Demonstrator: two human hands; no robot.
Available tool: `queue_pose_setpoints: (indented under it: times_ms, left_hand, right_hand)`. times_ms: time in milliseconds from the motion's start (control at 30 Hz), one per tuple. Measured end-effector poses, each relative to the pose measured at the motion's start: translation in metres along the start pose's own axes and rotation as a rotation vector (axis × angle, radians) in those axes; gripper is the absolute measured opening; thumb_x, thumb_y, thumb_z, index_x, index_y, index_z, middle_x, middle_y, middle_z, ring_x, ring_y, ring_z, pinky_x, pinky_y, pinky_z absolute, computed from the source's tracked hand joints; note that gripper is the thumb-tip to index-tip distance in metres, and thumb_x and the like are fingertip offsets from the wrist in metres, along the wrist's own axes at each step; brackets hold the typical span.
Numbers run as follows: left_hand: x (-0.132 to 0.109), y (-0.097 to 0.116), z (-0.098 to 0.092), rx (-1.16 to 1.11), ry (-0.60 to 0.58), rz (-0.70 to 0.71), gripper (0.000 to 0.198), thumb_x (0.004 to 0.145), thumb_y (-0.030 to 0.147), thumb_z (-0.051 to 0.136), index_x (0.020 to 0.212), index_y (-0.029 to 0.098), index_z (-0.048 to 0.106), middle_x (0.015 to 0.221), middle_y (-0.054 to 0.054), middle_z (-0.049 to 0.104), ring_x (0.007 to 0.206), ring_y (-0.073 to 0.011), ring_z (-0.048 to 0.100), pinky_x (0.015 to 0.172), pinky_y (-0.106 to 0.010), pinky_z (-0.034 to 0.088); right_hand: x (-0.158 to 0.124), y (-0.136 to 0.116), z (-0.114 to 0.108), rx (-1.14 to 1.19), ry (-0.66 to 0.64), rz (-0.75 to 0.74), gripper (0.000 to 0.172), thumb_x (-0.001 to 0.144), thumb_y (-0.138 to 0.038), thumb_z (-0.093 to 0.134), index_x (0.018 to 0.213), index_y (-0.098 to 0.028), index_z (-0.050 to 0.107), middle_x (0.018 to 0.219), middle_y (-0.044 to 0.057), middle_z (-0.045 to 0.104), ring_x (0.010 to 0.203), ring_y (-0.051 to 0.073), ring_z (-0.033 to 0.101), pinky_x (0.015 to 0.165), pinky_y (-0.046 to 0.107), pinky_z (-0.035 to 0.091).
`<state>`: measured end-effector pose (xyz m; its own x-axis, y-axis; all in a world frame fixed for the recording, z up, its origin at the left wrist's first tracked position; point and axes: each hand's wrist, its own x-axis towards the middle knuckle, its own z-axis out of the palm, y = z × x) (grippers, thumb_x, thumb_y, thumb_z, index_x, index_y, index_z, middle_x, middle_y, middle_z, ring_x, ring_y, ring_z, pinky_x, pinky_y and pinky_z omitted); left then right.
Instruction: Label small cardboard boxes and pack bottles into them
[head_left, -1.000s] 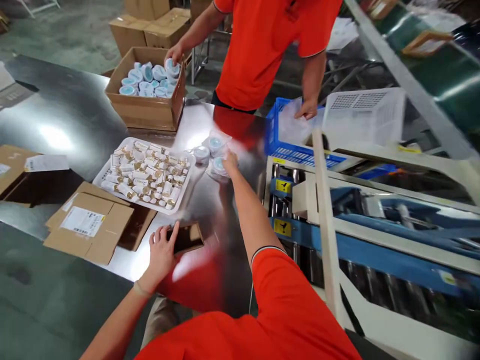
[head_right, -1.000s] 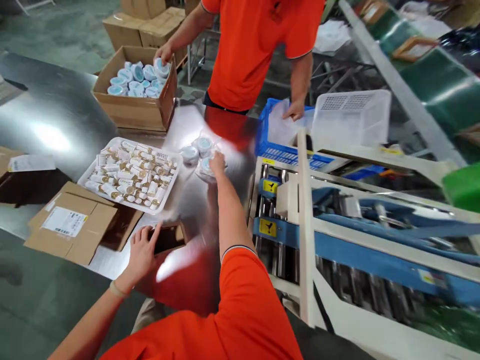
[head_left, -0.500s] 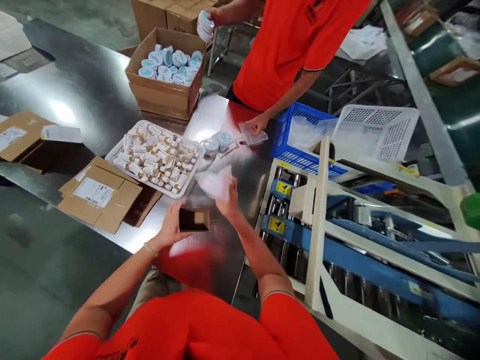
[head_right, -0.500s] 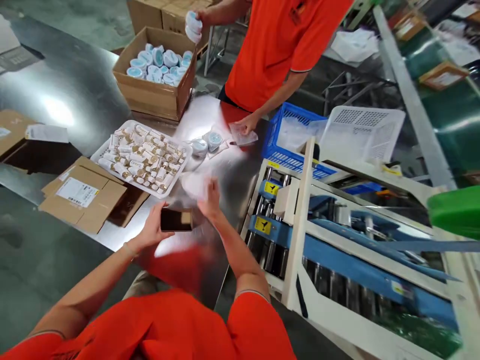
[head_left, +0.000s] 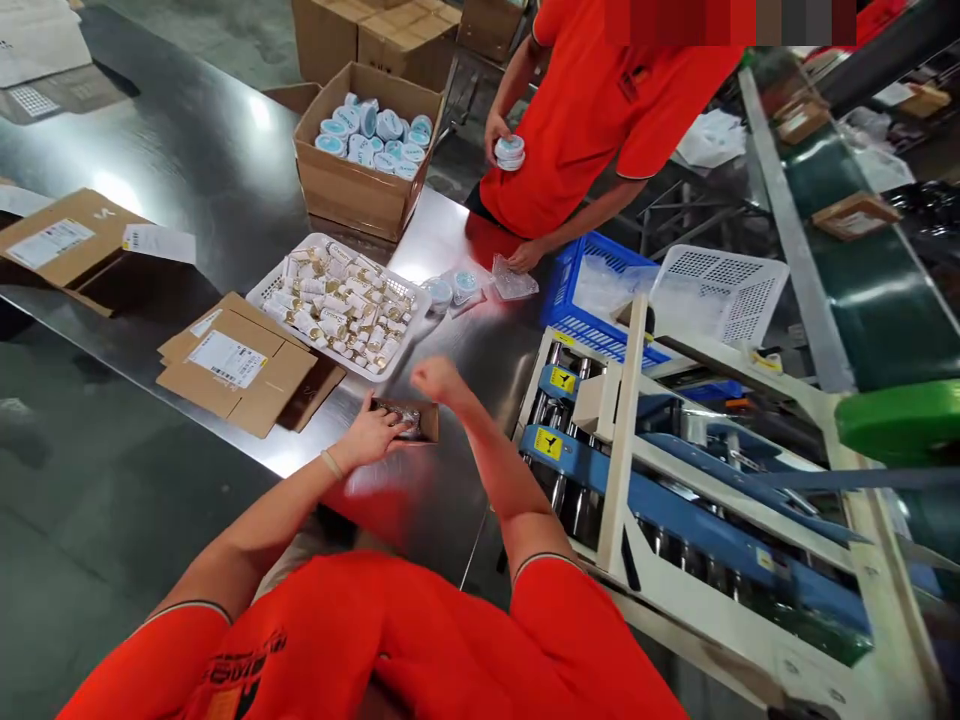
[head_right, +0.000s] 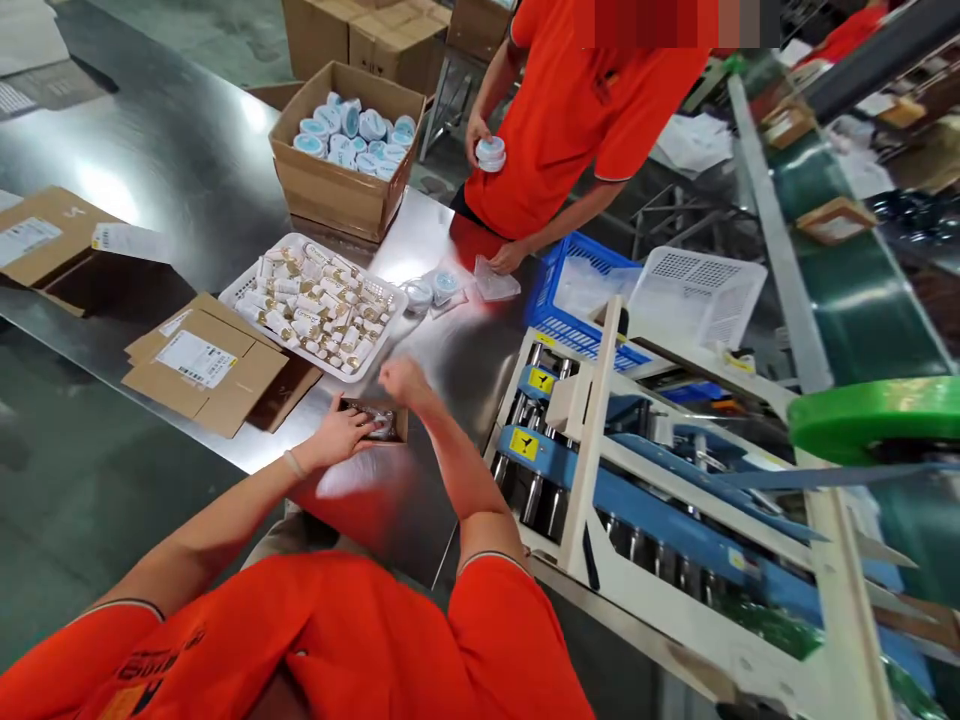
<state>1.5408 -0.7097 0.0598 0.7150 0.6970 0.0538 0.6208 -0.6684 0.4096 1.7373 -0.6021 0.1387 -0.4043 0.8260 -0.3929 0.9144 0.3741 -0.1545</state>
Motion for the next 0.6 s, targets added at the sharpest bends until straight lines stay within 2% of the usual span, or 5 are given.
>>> queue_pose_setpoints:
  times_ms: [67, 133, 267, 467, 600]
  left_hand:
    - [0.003, 0.003, -0.005, 0.043, -0.045, -0.003, 0.044, 0.111, 0.045, 0.060, 0.149, 0.028, 0.075, 0.124, -0.014, 0.078, 0.113, -0.0349, 0.069, 0.130, -0.076, 0.016]
    - [0.004, 0.004, -0.008, 0.070, -0.059, -0.019, 0.044, 0.111, 0.049, 0.060, 0.146, 0.029, 0.078, 0.123, -0.015, 0.077, 0.115, -0.0360, 0.067, 0.129, -0.075, 0.019]
    - [0.005, 0.005, -0.010, 0.098, -0.029, -0.043, 0.039, 0.106, 0.054, 0.067, 0.122, 0.024, 0.086, 0.124, -0.017, 0.074, 0.126, -0.0396, 0.059, 0.127, -0.072, 0.025]
    - [0.007, 0.004, -0.011, 0.083, -0.021, -0.051, 0.038, 0.106, 0.051, 0.068, 0.116, 0.020, 0.087, 0.144, -0.021, 0.066, 0.131, -0.0409, 0.057, 0.129, -0.073, 0.025]
    - [0.008, 0.003, -0.011, 0.103, -0.027, -0.052, 0.039, 0.106, 0.050, 0.068, 0.119, 0.018, 0.087, 0.147, -0.022, 0.065, 0.134, -0.0423, 0.056, 0.130, -0.076, 0.023]
  right_hand:
    - [0.030, 0.002, -0.021, 0.015, 0.132, 0.003, 0.039, 0.102, -0.013, 0.064, 0.136, -0.015, 0.081, 0.134, 0.014, 0.082, 0.125, 0.030, 0.074, 0.104, 0.035, 0.057]
    - [0.056, -0.003, -0.030, 0.000, 0.134, -0.078, 0.054, 0.100, -0.005, 0.063, 0.153, -0.017, 0.070, 0.156, 0.014, 0.070, 0.141, 0.029, 0.064, 0.114, 0.037, 0.053]
    - [0.068, -0.015, -0.024, -0.037, 0.078, -0.085, 0.044, 0.103, -0.011, 0.068, 0.147, -0.012, 0.069, 0.155, 0.018, 0.064, 0.138, 0.029, 0.061, 0.117, 0.040, 0.052]
    - [-0.028, -0.010, -0.020, -0.053, 0.264, -0.007, 0.029, 0.106, -0.018, 0.068, 0.134, -0.016, 0.076, 0.136, 0.014, 0.070, 0.118, 0.028, 0.072, 0.106, 0.037, 0.057]
    - [-0.071, -0.037, 0.006, -0.157, 0.045, 0.015, 0.020, 0.100, -0.016, 0.072, 0.115, -0.013, 0.084, 0.117, 0.019, 0.081, 0.111, 0.034, 0.079, 0.099, 0.040, 0.062]
